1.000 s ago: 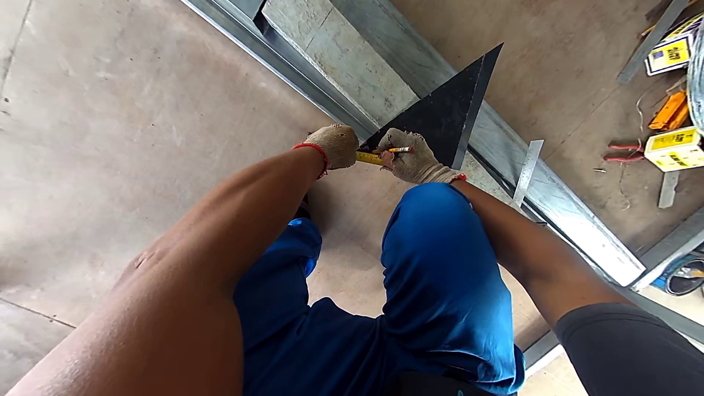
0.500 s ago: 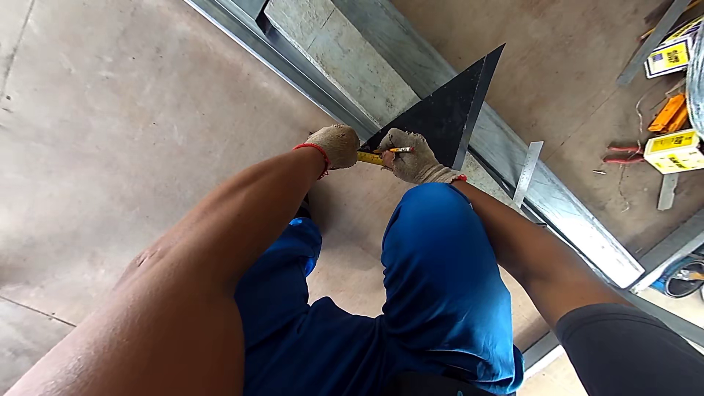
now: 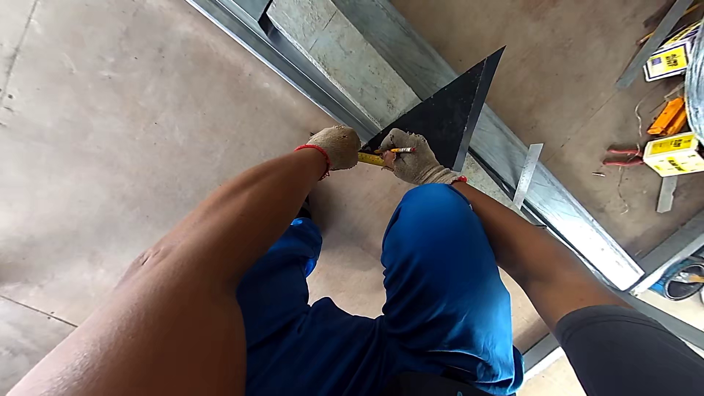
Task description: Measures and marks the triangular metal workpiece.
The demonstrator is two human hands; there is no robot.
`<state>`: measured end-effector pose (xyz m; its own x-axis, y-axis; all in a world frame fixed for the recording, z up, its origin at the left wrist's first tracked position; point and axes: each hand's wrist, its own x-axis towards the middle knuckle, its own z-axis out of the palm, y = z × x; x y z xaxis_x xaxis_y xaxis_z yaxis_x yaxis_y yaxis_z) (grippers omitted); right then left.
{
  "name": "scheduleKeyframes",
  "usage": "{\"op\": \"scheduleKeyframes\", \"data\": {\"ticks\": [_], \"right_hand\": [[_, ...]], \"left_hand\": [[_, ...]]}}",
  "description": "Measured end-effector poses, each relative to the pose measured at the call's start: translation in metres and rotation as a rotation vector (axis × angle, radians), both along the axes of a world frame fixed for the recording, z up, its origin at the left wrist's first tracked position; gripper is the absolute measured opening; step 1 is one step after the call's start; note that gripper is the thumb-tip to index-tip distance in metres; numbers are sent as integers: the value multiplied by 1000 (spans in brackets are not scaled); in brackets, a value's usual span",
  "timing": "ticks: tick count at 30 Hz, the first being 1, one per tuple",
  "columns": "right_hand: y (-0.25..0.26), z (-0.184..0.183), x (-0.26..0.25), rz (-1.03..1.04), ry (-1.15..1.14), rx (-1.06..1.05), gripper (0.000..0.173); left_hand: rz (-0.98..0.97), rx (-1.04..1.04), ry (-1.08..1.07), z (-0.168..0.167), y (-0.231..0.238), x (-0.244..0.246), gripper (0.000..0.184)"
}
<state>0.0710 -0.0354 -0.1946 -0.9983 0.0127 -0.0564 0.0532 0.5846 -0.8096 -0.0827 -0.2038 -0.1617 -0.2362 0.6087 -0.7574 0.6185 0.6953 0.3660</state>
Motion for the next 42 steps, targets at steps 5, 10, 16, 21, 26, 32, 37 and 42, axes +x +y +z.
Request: {"op": "scheduleKeyframes", "data": {"ticks": [5, 10, 16, 21, 26, 32, 37, 42], "right_hand": [[0, 1, 0, 28, -12, -6, 17], [-1, 0, 0, 28, -26, 3, 17], [-1, -1, 0, 29, -21, 2, 17], [2, 4, -1, -104, 33, -198, 14], [18, 17, 3, -498, 229, -532, 30], [75, 30, 52, -713, -29, 539, 47], [99, 31, 72, -775, -400, 460, 65], [111, 21, 69, -763, -531, 381, 64]], "left_hand": [[-3, 3, 0, 1, -1, 1, 14], [-1, -20, -3, 0, 0, 1, 12], [5, -25, 9, 4, 0, 1, 13], [11, -3, 12, 1, -1, 2, 13], [37, 30, -33, 1, -4, 1, 14], [40, 56, -83, 4, -7, 1, 17], [47, 76, -81, 5, -8, 2, 18], [66, 96, -62, 2, -10, 4, 17]]}}
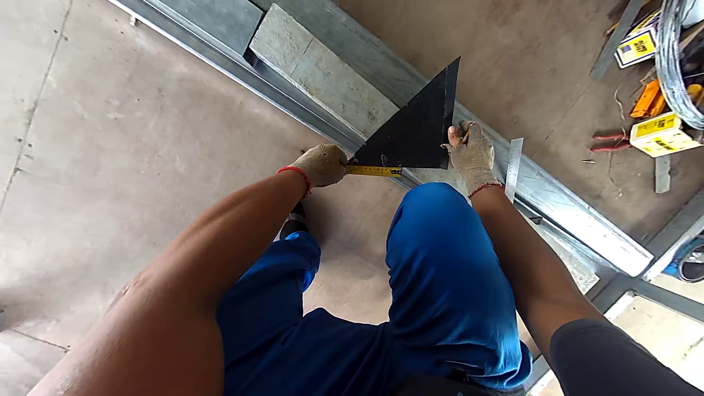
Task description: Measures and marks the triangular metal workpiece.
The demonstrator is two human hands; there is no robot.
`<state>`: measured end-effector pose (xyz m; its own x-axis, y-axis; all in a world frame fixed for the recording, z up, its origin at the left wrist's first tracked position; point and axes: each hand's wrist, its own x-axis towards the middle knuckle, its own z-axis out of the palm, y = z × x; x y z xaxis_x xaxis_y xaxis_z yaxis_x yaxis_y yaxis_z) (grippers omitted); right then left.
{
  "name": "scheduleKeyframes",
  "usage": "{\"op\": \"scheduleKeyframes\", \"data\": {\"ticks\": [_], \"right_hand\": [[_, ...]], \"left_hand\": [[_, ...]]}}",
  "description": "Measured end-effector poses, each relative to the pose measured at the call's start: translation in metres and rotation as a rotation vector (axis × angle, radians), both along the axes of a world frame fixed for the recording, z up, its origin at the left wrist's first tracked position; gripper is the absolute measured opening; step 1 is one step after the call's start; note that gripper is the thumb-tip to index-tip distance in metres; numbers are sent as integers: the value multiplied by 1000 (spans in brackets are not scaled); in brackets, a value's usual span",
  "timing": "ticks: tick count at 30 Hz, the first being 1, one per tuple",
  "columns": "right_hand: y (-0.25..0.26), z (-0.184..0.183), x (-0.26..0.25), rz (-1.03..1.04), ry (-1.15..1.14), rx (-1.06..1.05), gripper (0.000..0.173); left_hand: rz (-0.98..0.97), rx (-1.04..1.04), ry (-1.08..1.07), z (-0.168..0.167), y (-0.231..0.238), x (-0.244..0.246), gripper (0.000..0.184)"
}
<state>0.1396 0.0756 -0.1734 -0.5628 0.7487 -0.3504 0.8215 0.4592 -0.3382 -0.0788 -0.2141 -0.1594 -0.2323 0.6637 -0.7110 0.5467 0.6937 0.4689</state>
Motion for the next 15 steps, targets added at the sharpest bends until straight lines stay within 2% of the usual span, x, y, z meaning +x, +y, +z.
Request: {"op": "scheduleKeyframes", "data": {"ticks": [6, 12, 15], "right_hand": [[2, 6, -18, 12, 62, -137, 53], [3, 17, -31, -223, 579, -432, 37], [12, 38, -35, -295, 662, -561, 38]], "left_hand": [[5, 39, -1, 1, -3, 4, 22], [8, 130, 21, 10, -5, 5, 23], [44, 214, 34, 27, -2, 1, 25]]}}
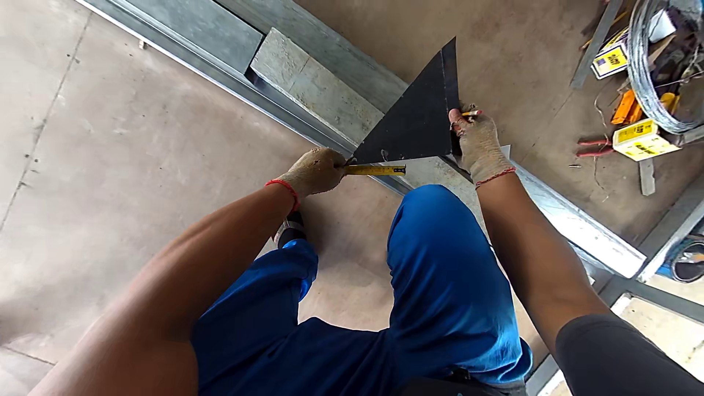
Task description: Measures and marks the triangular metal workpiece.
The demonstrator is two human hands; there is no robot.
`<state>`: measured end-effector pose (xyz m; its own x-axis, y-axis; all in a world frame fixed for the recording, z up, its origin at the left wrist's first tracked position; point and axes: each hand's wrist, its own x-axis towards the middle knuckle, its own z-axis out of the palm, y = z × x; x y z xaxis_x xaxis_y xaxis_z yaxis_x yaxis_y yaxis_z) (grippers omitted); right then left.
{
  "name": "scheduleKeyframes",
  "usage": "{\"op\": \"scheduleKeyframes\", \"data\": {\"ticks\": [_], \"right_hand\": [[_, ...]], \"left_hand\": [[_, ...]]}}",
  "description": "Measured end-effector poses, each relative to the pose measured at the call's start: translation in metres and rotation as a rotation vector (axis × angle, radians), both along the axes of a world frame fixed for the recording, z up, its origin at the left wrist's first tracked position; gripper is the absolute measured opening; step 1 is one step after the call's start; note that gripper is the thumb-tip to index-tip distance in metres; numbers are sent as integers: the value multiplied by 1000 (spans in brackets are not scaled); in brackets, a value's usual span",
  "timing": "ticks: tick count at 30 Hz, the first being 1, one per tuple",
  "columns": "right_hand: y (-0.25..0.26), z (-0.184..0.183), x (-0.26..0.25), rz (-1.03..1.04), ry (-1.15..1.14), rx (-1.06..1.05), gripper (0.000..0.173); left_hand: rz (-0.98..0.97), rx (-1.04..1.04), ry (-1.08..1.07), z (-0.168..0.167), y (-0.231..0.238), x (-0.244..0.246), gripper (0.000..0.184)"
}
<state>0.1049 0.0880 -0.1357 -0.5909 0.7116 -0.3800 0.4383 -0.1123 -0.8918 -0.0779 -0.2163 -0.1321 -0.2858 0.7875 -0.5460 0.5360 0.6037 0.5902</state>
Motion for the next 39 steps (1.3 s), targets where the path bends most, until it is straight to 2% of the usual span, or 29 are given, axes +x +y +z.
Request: {"op": "scheduleKeyframes", "data": {"ticks": [3, 9, 15, 20, 23, 27, 31, 39], "right_hand": [[11, 25, 4, 26, 86, -102, 39], [28, 60, 17, 70, 288, -151, 43], [33, 89, 31, 24, 340, -57, 39], [47, 103, 45, -36, 320, 144, 41], [43, 122, 52, -93, 326, 182, 35], [45, 133, 65, -107, 396, 184, 35], [47, 139, 74, -96, 426, 268, 41], [43, 155, 80, -94, 531, 380, 41]], "left_hand": [[-6, 92, 29, 25, 4, -8, 24], [-109, 215, 150, 89, 15, -10, 24], [-133, 280, 159, 121, 19, -11, 22], [-201, 159, 66, 103, 10, -22, 22], [-119, 34, -50, 94, 3, -24, 19], [-1, -171, -127, 79, -4, -25, 20], [46, -222, -200, 58, -14, -27, 18], [81, -322, -216, 47, -18, -23, 17]]}}
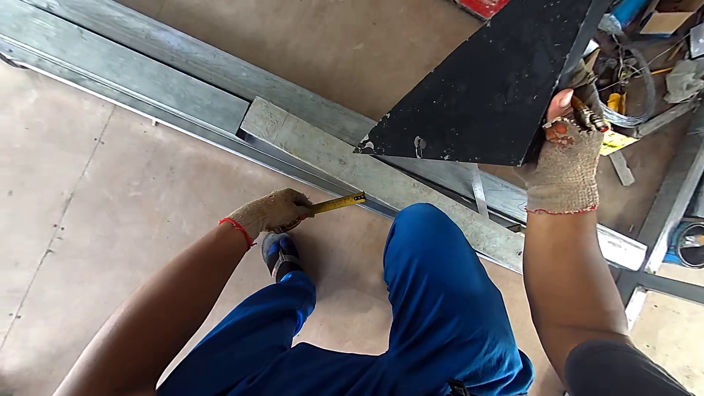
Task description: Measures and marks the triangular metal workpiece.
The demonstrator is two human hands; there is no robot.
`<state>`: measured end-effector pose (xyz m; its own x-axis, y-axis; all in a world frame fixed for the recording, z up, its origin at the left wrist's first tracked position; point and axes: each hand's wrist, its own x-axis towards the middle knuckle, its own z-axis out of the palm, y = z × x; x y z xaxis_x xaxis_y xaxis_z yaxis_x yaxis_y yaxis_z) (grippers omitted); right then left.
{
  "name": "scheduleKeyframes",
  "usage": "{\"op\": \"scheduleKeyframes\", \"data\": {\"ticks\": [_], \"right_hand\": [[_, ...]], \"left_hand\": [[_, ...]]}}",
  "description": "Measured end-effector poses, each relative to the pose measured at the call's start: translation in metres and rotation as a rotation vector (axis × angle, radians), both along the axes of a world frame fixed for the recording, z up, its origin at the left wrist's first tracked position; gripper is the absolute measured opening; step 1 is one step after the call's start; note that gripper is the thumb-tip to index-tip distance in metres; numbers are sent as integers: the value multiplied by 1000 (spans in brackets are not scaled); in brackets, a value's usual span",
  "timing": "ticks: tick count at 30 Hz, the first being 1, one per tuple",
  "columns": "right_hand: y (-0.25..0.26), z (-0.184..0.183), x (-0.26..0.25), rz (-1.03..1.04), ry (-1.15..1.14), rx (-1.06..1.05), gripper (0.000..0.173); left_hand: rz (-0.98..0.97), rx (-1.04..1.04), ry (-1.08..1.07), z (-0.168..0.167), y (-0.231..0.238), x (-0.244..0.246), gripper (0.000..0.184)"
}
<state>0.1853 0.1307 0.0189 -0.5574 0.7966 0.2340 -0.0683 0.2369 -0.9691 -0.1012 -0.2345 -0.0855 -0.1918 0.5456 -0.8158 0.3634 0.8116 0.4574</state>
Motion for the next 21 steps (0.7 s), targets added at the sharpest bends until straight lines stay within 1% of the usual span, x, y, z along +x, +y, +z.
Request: {"op": "scheduleKeyframes", "data": {"ticks": [5, 8, 9, 10, 12, 16, 21], "right_hand": [[-4, 20, 2, -40, -6, 150, 45], [-9, 35, 1, 33, 45, 216, 43], [-8, 37, 1, 52, 59, 231, 47], [-10, 41, 1, 57, 63, 242, 48], [-16, 49, -2, 34, 63, 264, 46], [-18, 53, -2, 20, 95, 258, 49], [-19, 55, -4, 35, 72, 354, 49]], "left_hand": [[0, 16, -1, -4, -2, -1, 16], [-18, 20, -6, -6, -4, 0, 16], [-28, 18, -4, -6, -5, 0, 16], [-32, 10, -3, -5, -4, 1, 16], [-28, 17, -12, -5, -4, 1, 16], [-36, 24, -24, -7, -4, 0, 17], [3, 47, -48, -8, -3, -3, 18]]}}
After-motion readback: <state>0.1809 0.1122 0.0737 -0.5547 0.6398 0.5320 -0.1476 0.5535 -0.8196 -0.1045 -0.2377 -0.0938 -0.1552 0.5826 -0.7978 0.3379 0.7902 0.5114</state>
